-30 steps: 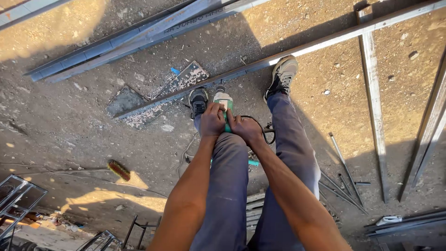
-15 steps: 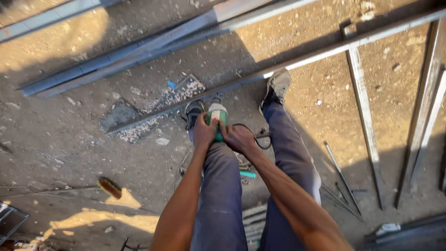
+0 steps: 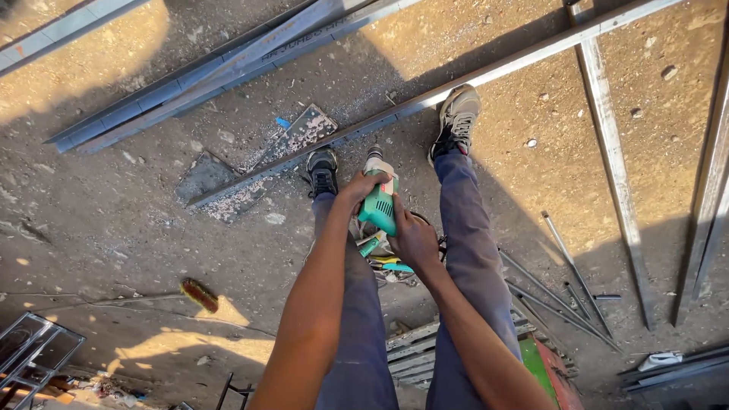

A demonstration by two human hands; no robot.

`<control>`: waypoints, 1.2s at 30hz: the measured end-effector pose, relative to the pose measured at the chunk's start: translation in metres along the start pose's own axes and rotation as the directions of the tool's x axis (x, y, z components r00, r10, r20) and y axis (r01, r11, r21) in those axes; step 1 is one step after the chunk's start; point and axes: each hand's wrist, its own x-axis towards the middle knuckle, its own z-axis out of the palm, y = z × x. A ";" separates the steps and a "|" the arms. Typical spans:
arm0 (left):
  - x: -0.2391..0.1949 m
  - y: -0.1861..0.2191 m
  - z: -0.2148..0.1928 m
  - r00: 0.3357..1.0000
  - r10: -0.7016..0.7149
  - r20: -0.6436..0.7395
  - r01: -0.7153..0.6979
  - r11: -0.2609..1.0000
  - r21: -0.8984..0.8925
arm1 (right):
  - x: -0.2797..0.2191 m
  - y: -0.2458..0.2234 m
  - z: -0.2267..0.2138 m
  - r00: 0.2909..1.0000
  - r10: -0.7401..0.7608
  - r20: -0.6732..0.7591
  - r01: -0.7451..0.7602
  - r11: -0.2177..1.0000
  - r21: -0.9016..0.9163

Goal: The person sits on the ground holding a green electric grinder and grinds the surface of a long metal bar laid on the ground, moving the tool repeatedly along the bar between their feet.

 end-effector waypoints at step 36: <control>0.046 0.017 0.021 0.996 0.063 -0.060 -0.063 0.998 -0.010 | 0.022 0.057 0.035 0.989 0.087 -0.119 -0.087 0.996 0.002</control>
